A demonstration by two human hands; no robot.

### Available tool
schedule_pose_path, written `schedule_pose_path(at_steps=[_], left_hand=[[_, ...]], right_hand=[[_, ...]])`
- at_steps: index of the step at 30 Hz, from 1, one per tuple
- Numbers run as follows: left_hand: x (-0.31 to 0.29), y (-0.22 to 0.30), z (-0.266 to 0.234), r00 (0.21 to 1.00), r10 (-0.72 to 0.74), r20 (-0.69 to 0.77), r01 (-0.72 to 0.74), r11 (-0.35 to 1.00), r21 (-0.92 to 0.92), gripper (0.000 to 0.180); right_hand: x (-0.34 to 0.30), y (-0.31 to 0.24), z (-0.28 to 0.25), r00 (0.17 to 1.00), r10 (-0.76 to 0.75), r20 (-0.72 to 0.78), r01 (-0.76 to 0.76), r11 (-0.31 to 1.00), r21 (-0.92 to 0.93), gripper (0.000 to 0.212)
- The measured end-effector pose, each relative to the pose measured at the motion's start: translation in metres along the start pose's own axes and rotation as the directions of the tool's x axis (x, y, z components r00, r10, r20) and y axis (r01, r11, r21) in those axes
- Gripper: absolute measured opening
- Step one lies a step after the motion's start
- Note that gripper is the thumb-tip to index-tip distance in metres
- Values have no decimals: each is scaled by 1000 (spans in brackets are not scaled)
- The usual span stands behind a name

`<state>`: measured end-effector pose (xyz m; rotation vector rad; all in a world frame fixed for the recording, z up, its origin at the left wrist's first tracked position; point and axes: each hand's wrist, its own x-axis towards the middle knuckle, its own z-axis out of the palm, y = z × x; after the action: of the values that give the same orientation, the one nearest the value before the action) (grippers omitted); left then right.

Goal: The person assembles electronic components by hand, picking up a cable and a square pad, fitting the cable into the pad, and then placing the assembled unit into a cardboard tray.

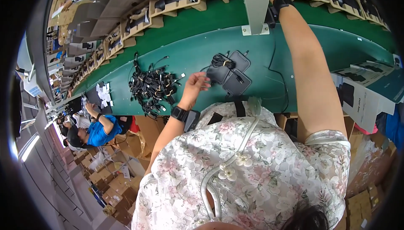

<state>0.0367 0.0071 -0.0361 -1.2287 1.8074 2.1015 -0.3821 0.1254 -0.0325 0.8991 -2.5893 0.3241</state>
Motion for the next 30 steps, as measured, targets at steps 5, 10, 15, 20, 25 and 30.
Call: schedule_pose_path(at_steps=[5, 10, 15, 20, 25, 30], left_hand=[[23, 4, 8, 982, 165, -97, -148, 975, 166, 21], [37, 19, 26, 850, 527, -12, -386, 637, 667, 30], [50, 25, 45, 608, 702, 371, -557, 44, 829, 41], [58, 9, 31, 676, 619, 401, -525, 23, 851, 42], [50, -3, 3, 655, 735, 175, -428, 169, 888, 36], [34, -3, -8, 817, 532, -222, -56, 456, 888, 38]], right_hand=[[-2, 16, -9, 1000, 24, 10, -25, 999, 46, 25], [-7, 18, -12, 999, 36, -8, -36, 998, 59, 27], [-14, 21, -13, 998, 60, -15, -58, 995, 86, 28], [-16, 33, -22, 997, 75, -21, -68, 972, 223, 30], [-32, 48, -25, 994, 57, 92, -81, 955, 285, 31], [-65, 62, 0, 985, -174, -12, 170, 972, -163, 27]])
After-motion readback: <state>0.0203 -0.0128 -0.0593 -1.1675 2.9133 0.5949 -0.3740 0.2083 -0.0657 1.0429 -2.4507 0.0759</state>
